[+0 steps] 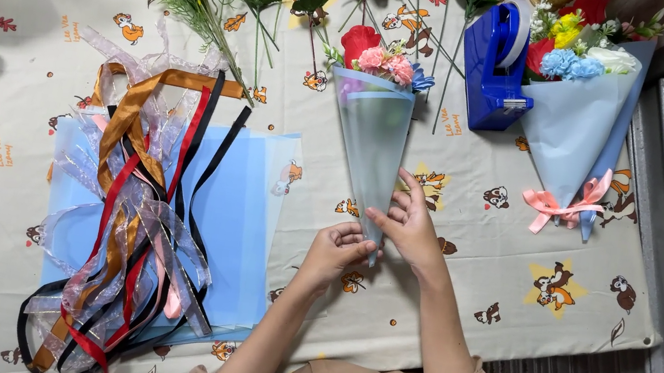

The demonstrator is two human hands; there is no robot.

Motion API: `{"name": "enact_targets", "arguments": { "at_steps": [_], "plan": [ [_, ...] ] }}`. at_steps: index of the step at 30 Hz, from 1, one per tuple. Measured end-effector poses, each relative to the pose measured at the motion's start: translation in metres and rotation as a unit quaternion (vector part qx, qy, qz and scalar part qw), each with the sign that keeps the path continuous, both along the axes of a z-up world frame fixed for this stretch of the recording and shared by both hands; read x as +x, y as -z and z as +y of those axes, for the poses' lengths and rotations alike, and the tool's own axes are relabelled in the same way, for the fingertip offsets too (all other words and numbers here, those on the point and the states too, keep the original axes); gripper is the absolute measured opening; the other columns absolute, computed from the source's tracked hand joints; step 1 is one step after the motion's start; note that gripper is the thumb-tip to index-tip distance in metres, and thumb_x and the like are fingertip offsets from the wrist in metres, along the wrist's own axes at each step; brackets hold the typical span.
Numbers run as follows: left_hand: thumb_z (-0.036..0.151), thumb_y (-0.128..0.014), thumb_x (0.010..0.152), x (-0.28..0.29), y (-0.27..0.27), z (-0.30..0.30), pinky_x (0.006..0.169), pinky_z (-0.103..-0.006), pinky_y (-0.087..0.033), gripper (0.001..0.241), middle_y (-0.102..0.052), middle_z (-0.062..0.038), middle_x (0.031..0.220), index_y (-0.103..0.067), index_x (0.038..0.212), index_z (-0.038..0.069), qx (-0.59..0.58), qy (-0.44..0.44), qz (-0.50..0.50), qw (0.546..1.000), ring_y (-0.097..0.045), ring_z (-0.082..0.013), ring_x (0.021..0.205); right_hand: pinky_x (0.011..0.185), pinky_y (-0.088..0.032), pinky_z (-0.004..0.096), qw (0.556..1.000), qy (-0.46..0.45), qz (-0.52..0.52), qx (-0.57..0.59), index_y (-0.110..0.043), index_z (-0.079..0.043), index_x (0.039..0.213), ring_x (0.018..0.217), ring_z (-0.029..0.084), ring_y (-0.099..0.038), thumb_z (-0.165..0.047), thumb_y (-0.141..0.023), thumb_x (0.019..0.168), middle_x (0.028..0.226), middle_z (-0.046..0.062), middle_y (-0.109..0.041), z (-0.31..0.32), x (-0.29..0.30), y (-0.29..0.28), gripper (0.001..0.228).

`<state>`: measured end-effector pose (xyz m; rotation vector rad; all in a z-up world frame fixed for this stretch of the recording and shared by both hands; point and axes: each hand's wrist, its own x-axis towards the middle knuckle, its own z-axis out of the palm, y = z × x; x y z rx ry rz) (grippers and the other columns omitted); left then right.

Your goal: The person wraps a small bouquet of artificial flowers in light blue translucent paper, folds the paper into a cone, and secures it with tape. They then select a pink ribbon and begin tying it around the base of the bouquet.

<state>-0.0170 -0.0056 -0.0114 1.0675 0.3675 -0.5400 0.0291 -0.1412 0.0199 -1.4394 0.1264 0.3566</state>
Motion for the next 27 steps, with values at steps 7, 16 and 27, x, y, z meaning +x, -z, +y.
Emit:
{"name": "enact_targets", "arguments": {
  "at_steps": [7,16,27],
  "plan": [
    [0.016,-0.066,0.079,-0.001,-0.006,0.002,0.064,-0.0243,-0.056,0.032,-0.065,-0.012,0.080,-0.056,0.100,-0.006,0.062,0.060,0.000,0.996,-0.065,-0.0148,0.071,0.071,-0.049,0.032,0.990,-0.025,-0.030,-0.137,-0.012,-0.007,0.137,0.089,0.027,-0.057,-0.006,-0.067,0.073,0.112,0.020,-0.046,-0.004,-0.003,0.015,0.084],
    [0.013,-0.052,0.087,0.008,-0.050,0.025,0.059,-0.0241,-0.057,0.020,-0.066,-0.016,0.080,-0.059,0.101,0.000,0.158,0.099,-0.049,0.981,-0.066,-0.0191,0.069,0.072,-0.051,0.035,0.933,-0.012,-0.067,-0.355,-0.029,-0.003,0.133,0.088,0.031,-0.054,-0.019,-0.067,0.074,0.111,0.018,-0.037,0.006,-0.008,-0.008,0.072],
    [0.014,-0.048,0.088,0.004,-0.070,0.072,0.062,-0.0235,-0.052,0.021,-0.066,-0.012,0.080,-0.055,0.107,0.007,0.257,-0.025,-0.111,0.960,-0.061,-0.0147,0.069,0.065,-0.050,0.034,0.892,0.031,-0.143,-0.428,-0.030,-0.003,0.132,0.081,0.028,-0.054,-0.025,-0.059,0.083,0.105,0.015,-0.040,0.025,-0.018,-0.022,0.062]
  ]
}}
